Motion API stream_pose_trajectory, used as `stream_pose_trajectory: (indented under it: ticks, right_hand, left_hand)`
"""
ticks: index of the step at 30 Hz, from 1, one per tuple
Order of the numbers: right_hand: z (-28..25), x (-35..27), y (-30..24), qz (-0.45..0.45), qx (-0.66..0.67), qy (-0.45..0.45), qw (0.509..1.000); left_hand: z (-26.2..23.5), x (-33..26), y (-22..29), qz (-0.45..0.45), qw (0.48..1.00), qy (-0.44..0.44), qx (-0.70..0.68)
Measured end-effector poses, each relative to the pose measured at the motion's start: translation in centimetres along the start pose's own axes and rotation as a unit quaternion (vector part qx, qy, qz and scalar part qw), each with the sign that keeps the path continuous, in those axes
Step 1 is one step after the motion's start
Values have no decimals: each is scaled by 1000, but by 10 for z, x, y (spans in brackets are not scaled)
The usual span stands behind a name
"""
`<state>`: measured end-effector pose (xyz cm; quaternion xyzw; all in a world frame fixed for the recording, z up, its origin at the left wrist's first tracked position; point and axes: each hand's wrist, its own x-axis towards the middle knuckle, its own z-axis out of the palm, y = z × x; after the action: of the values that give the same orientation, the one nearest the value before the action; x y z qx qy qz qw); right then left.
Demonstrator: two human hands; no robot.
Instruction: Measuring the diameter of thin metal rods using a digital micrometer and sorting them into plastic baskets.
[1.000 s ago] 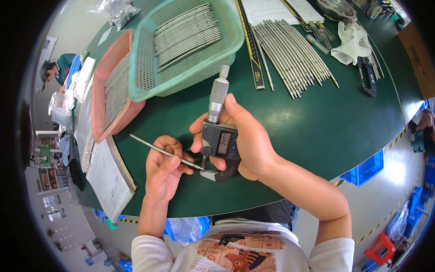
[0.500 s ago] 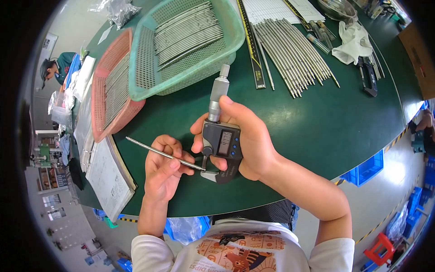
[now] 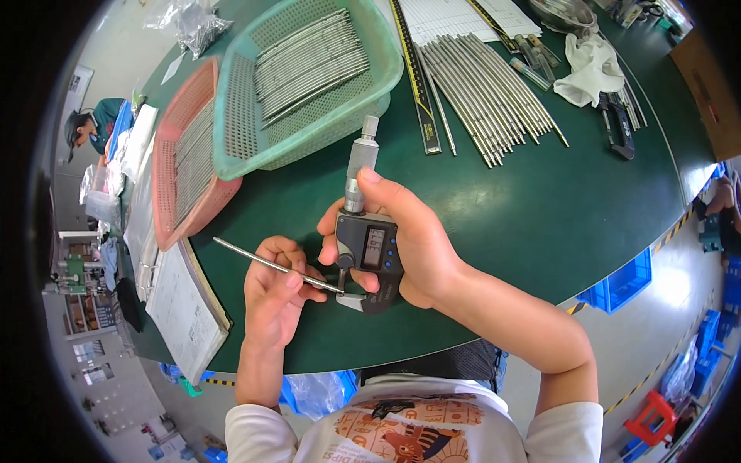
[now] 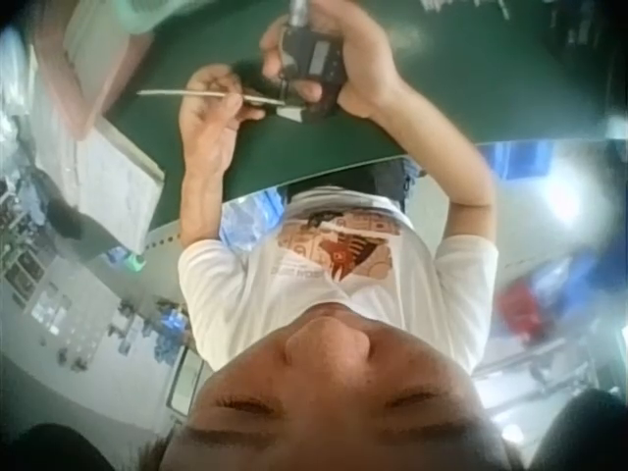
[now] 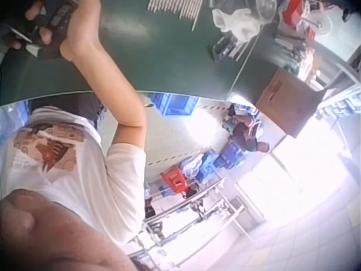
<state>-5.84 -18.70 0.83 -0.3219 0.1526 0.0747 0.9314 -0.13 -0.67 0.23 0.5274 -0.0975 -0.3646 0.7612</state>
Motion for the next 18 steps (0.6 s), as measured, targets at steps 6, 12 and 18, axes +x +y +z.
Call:
stream_pose_trajectory:
  ticks: [6, 12, 18]
  right_hand:
    - [1, -1, 1, -11, 3, 1, 1000]
    - [0, -1, -3, 18, 24, 4, 1000]
    - [0, -1, -2, 29, 41, -7, 999]
  left_hand:
    - [2, 0, -1, 6, 999, 13, -38]
    - [-2, 0, 1, 9, 998, -12, -53]
    - [-2, 0, 0, 9, 997, -36, -64]
